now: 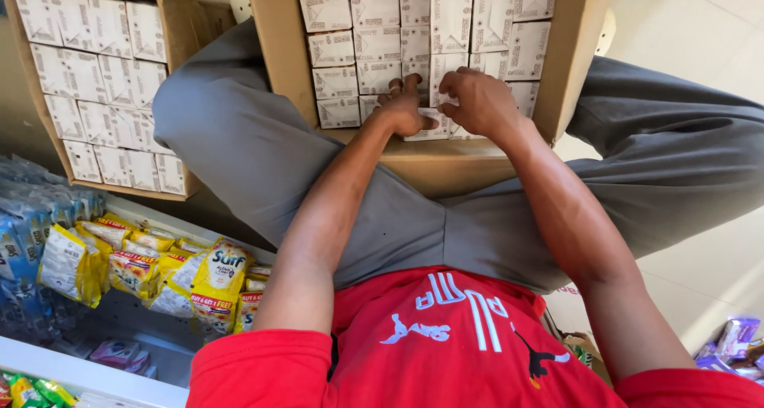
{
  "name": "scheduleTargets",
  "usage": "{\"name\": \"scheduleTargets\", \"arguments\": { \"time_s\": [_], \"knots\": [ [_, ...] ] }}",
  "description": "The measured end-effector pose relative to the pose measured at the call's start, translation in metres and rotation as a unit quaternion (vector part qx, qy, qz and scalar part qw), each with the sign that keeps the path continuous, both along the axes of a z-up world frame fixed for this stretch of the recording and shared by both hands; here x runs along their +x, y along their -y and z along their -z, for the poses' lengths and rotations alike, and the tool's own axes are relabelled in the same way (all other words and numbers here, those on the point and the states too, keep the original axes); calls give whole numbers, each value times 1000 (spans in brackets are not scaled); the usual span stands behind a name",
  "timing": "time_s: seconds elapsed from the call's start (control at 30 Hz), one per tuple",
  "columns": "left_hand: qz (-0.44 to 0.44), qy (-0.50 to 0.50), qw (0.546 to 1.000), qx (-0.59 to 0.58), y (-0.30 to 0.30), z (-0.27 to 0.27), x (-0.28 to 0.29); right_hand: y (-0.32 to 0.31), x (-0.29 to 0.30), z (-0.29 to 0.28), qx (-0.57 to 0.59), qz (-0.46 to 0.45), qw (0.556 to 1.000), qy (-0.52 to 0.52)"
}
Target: Packing small product boxes into larger cardboard shipping containers.
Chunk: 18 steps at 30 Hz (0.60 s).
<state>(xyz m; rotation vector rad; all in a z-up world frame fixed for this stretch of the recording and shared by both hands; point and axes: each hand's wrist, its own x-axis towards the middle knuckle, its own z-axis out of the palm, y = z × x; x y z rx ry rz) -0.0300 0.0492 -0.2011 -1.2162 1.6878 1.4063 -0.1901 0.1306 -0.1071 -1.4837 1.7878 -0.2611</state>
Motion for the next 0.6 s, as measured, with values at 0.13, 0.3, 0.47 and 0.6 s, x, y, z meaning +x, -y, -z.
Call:
{"name": "scheduleTargets", "arguments": {
  "time_s": [0.13, 0.3, 0.47, 0.6],
  "knots": [
    [59, 3, 993, -99, 6, -32, 4, 1, 3, 1, -11, -16, 999, -35],
    [12, -39, 985, -165, 3, -45, 10, -1, 10, -1, -64, -40, 994, -81],
    [117, -46, 965, -228, 32, -94, -8, 7, 13, 8, -74, 20, 995, -68],
    [72, -63, 952, -290, 109, -104, -12, 18, 14, -7, -106, 100, 989, -17]
  ]
}}
